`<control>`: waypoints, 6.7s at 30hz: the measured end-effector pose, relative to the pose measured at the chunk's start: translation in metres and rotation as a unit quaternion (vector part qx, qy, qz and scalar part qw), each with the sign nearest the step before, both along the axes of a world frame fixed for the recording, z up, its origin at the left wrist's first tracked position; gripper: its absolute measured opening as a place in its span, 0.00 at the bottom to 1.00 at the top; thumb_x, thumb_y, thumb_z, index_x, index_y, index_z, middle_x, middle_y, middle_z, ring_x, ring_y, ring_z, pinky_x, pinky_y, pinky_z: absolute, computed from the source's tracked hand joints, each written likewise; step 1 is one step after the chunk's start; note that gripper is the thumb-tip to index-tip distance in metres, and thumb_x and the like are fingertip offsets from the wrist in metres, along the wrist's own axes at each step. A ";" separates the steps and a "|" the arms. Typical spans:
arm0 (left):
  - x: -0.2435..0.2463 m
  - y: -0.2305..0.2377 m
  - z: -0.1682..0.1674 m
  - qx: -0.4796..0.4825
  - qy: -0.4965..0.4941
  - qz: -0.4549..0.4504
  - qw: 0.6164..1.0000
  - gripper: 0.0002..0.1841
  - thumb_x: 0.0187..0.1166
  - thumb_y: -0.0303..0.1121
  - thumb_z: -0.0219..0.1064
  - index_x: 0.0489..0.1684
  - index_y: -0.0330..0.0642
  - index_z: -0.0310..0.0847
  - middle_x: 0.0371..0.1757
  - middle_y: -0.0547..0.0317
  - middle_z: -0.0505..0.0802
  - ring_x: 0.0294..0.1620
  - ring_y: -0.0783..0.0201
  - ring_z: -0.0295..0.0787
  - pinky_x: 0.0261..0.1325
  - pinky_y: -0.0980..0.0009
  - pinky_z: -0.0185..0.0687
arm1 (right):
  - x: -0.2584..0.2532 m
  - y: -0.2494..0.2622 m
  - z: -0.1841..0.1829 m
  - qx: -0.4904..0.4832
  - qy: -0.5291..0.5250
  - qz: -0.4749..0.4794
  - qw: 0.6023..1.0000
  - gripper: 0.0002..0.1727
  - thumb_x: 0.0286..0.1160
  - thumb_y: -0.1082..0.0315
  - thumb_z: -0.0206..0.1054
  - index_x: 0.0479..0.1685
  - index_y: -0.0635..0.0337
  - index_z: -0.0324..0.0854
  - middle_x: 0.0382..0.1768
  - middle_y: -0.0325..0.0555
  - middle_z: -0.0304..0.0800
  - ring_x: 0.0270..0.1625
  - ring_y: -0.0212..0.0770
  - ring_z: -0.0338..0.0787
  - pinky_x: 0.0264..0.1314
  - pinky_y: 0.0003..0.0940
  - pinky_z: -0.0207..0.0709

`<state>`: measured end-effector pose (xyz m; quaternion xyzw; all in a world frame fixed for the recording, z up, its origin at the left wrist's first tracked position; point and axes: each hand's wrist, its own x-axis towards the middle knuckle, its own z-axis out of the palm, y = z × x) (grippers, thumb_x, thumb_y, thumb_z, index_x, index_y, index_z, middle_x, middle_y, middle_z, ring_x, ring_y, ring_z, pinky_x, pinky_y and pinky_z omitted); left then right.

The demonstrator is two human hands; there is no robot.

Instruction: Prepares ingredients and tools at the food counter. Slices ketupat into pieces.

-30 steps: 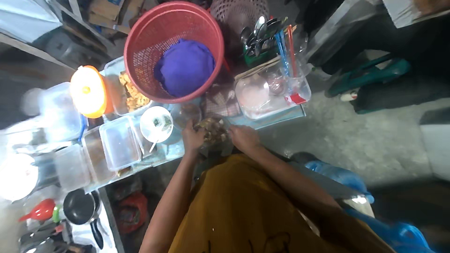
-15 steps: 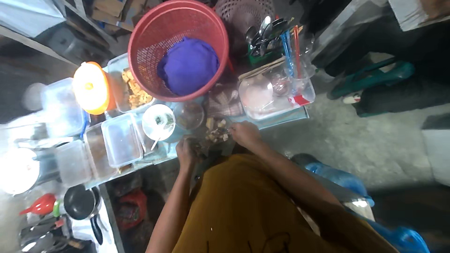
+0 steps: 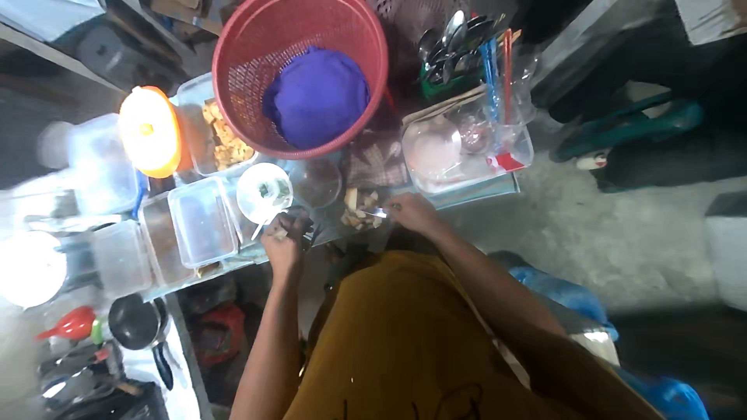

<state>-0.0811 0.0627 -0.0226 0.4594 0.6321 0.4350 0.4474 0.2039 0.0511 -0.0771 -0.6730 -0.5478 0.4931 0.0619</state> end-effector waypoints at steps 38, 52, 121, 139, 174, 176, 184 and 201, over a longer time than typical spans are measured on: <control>0.033 0.000 -0.052 0.021 0.312 -0.245 0.918 0.14 0.83 0.27 0.63 0.62 0.33 0.82 0.59 0.40 0.89 0.57 0.49 0.90 0.64 0.49 0.86 | 0.001 -0.019 0.017 0.041 -0.069 0.019 0.997 0.15 0.87 0.49 0.62 0.58 0.39 0.91 0.44 0.43 0.97 0.49 0.50 0.95 0.54 0.61 0.85; 0.033 0.010 -0.036 0.026 -0.007 0.008 1.000 0.12 0.88 0.27 0.59 0.65 0.44 0.71 0.46 0.56 0.93 0.25 0.63 0.86 0.23 0.68 0.83 | -0.013 -0.018 0.023 0.032 -0.115 0.008 0.993 0.16 0.88 0.49 0.59 0.59 0.41 0.90 0.41 0.45 0.97 0.47 0.52 0.95 0.48 0.61 0.84; -0.019 0.007 -0.057 -0.175 -0.079 0.074 0.979 0.14 0.87 0.44 0.64 0.49 0.42 0.85 0.21 0.60 0.81 0.13 0.68 0.69 0.17 0.70 0.69 | -0.013 0.004 0.009 -0.054 0.014 -0.004 0.998 0.16 0.83 0.50 0.69 0.51 0.50 0.94 0.39 0.37 0.97 0.35 0.34 0.89 0.47 0.43 0.82; -0.018 -0.037 -0.060 -0.207 -0.059 -0.022 0.976 0.06 0.81 0.29 0.65 0.37 0.36 0.83 0.24 0.57 0.90 0.21 0.66 0.86 0.26 0.68 0.82 | -0.063 -0.035 0.047 0.073 -0.242 0.068 0.965 0.19 0.89 0.50 0.57 0.63 0.40 0.90 0.54 0.43 0.97 0.58 0.51 0.94 0.60 0.60 0.82; -0.018 -0.055 -0.073 -0.236 -0.101 0.018 0.966 0.10 0.86 0.33 0.64 0.46 0.34 0.86 0.24 0.55 0.91 0.21 0.64 0.88 0.28 0.69 0.87 | -0.088 -0.040 0.053 0.156 -0.354 0.129 0.913 0.18 0.90 0.55 0.56 0.58 0.47 0.91 0.49 0.46 0.97 0.47 0.54 0.96 0.46 0.56 0.85; -0.018 -0.055 -0.073 -0.237 -0.106 0.018 0.965 0.10 0.86 0.33 0.63 0.48 0.34 0.85 0.25 0.55 0.91 0.22 0.64 0.89 0.29 0.68 0.88 | -0.093 -0.039 0.055 0.148 -0.367 0.141 0.908 0.17 0.90 0.55 0.56 0.58 0.47 0.91 0.50 0.46 0.97 0.48 0.54 0.96 0.46 0.56 0.85; -0.023 -0.057 -0.078 -0.228 -0.100 0.008 0.968 0.11 0.86 0.33 0.61 0.49 0.34 0.86 0.26 0.55 0.92 0.24 0.63 0.89 0.31 0.67 0.88 | -0.100 -0.040 0.060 0.248 -0.386 0.155 0.875 0.13 0.85 0.61 0.61 0.48 0.51 0.93 0.39 0.48 0.96 0.34 0.53 0.95 0.30 0.52 0.84; -0.052 -0.054 -0.074 -0.264 -0.106 -0.005 0.959 0.12 0.87 0.37 0.62 0.51 0.38 0.87 0.28 0.56 0.93 0.24 0.65 0.90 0.33 0.66 0.89 | -0.118 -0.019 0.078 0.208 -0.418 0.258 0.846 0.11 0.82 0.61 0.66 0.44 0.54 0.93 0.43 0.52 0.94 0.45 0.56 0.94 0.41 0.55 0.82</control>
